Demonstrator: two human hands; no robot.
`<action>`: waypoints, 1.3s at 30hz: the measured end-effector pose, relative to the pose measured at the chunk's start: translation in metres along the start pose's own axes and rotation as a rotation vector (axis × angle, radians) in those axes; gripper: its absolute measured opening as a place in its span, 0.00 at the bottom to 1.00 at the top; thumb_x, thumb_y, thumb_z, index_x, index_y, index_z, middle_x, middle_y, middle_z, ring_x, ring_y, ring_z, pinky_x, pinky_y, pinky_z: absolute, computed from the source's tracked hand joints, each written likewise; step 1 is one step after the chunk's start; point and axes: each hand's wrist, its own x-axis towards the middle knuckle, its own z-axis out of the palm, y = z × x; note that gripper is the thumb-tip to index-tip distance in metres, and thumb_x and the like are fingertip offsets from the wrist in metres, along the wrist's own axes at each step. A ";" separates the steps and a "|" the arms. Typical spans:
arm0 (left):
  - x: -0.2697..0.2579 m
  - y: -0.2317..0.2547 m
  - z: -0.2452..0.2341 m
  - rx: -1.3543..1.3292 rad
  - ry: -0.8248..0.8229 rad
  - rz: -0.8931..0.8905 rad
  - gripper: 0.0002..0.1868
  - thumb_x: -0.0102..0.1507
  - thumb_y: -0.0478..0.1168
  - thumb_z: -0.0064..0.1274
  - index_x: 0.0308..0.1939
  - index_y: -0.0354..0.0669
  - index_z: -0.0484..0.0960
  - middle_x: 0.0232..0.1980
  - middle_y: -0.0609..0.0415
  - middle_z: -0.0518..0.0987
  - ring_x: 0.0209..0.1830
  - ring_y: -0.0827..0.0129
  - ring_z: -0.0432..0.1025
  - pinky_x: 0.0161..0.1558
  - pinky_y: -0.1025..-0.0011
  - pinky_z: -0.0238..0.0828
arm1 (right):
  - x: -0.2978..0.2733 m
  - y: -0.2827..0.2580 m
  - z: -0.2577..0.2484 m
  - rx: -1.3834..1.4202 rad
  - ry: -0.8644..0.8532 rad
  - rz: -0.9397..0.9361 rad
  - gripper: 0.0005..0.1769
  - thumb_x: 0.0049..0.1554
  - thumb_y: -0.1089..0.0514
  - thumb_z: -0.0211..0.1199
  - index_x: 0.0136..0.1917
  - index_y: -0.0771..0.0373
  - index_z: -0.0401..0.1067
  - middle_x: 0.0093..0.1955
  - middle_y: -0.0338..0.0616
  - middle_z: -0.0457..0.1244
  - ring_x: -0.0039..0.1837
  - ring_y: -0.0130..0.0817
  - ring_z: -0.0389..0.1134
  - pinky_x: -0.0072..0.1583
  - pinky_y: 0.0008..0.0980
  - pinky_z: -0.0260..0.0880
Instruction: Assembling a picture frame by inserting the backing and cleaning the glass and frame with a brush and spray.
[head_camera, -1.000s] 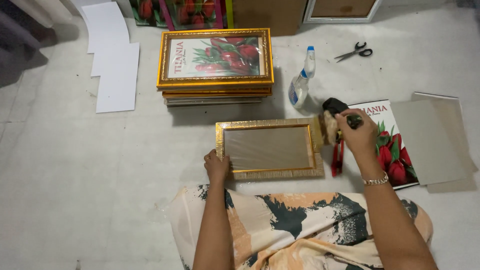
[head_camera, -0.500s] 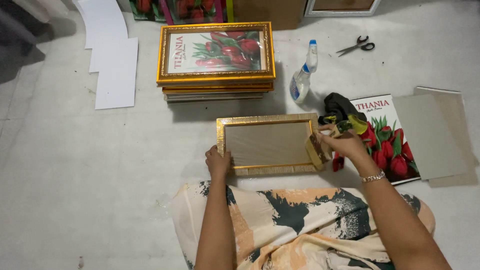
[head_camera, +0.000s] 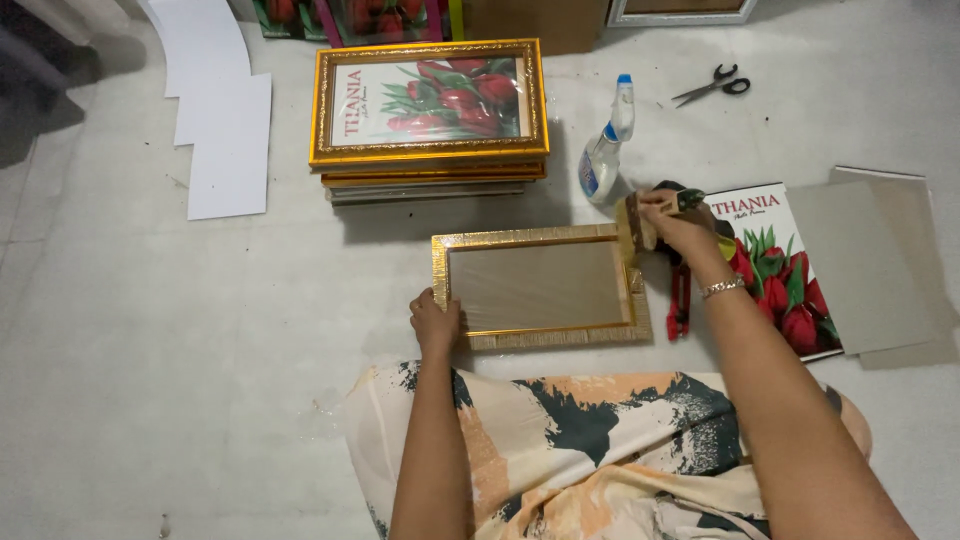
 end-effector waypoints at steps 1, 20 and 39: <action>0.002 -0.001 0.002 0.000 0.000 0.000 0.38 0.60 0.55 0.58 0.70 0.43 0.67 0.68 0.39 0.65 0.67 0.36 0.64 0.68 0.49 0.62 | -0.006 -0.009 -0.005 0.000 0.000 -0.001 0.31 0.51 0.30 0.70 0.56 0.54 0.78 0.54 0.48 0.71 0.55 0.43 0.73 0.53 0.38 0.74; 0.002 -0.002 0.002 0.014 0.027 0.044 0.37 0.60 0.54 0.57 0.69 0.40 0.69 0.66 0.38 0.67 0.64 0.34 0.67 0.65 0.46 0.65 | -0.026 0.006 -0.003 -0.196 0.147 -0.290 0.22 0.53 0.36 0.68 0.52 0.51 0.82 0.51 0.53 0.71 0.57 0.60 0.71 0.57 0.54 0.73; 0.021 -0.039 0.019 -0.013 -0.109 0.141 0.33 0.75 0.52 0.12 0.80 0.37 0.50 0.76 0.35 0.60 0.76 0.37 0.53 0.73 0.44 0.51 | -0.136 -0.177 0.180 0.459 -0.401 -0.192 0.19 0.54 0.42 0.68 0.57 0.46 0.81 0.57 0.62 0.68 0.58 0.48 0.73 0.52 0.33 0.80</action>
